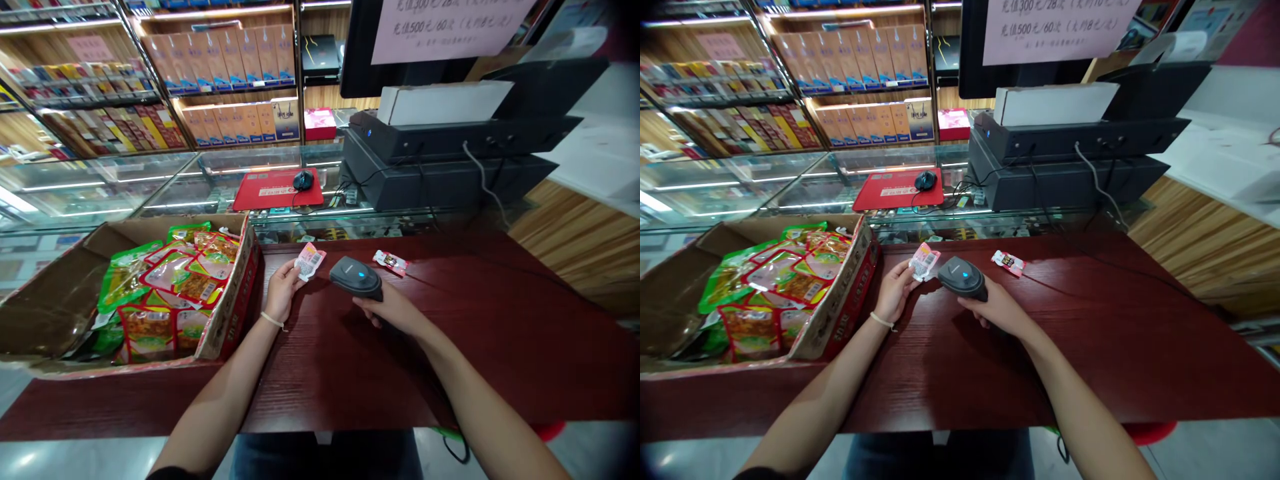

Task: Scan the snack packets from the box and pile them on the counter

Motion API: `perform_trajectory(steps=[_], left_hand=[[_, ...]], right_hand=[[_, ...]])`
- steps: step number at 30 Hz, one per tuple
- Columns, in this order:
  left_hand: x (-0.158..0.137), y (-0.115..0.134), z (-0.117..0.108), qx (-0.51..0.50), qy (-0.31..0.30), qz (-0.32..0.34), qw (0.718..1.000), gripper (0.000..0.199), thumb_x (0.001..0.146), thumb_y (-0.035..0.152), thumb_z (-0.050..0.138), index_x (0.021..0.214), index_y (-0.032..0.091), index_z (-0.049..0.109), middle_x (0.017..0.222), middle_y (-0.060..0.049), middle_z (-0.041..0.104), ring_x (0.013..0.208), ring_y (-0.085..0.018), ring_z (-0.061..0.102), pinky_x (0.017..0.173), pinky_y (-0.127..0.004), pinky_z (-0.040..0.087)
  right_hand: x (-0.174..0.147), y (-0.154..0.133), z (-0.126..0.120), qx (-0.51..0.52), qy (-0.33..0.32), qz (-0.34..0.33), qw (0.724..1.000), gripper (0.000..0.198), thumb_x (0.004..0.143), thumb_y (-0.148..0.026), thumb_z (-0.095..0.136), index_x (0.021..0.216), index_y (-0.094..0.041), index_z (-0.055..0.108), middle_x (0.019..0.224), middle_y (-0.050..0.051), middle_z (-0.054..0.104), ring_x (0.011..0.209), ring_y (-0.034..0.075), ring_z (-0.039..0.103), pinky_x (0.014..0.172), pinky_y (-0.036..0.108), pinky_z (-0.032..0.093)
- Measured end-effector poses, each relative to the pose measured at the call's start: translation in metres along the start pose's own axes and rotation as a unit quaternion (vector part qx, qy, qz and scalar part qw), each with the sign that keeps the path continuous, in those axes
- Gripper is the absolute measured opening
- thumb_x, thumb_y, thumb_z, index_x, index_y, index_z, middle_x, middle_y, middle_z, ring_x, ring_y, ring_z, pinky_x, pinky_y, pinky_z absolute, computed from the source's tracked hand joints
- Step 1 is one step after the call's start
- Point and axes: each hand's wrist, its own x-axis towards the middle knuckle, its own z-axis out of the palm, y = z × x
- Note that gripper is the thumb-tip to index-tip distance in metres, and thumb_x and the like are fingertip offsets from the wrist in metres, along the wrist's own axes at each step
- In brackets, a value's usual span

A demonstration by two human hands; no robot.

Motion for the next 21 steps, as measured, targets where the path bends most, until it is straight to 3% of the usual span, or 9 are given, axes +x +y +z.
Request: perform_trajectory(steps=[11, 17, 21], left_hand=[[0.003, -0.002, -0.004, 0.016, 0.004, -0.004, 1.0, 0.045, 0.068, 0.038, 0.078, 0.106, 0.015, 0.068, 0.104, -0.009, 0.072, 0.085, -0.017, 0.068, 0.081, -0.032, 0.054], [0.003, -0.002, 0.002, 0.013, 0.041, 0.008, 0.999, 0.043, 0.064, 0.036, 0.079, 0.098, 0.013, 0.066, 0.093, -0.007, 0.072, 0.078, -0.013, 0.066, 0.073, -0.026, 0.053], [-0.016, 0.018, 0.017, 0.033, 0.044, 0.015, 0.998, 0.042, 0.062, 0.037, 0.08, 0.093, 0.012, 0.066, 0.088, -0.006, 0.07, 0.071, -0.012, 0.063, 0.066, -0.024, 0.051]], right_hand=[[0.002, 0.003, -0.001, 0.048, 0.02, -0.009, 0.999, 0.042, 0.079, -0.048, 0.07, 0.104, -0.021, 0.05, 0.053, -0.007, 0.056, 0.037, 0.012, 0.052, 0.035, 0.021, 0.041], [-0.002, -0.01, 0.003, 0.126, 0.064, -0.018, 0.99, 0.038, 0.076, -0.05, 0.071, 0.087, -0.021, 0.049, 0.051, -0.008, 0.055, 0.035, 0.011, 0.048, 0.034, 0.02, 0.038], [-0.005, -0.026, 0.004, 0.154, 0.103, -0.055, 0.981, 0.037, 0.077, -0.051, 0.07, 0.077, -0.021, 0.05, 0.052, -0.006, 0.055, 0.035, 0.01, 0.048, 0.034, 0.021, 0.037]])
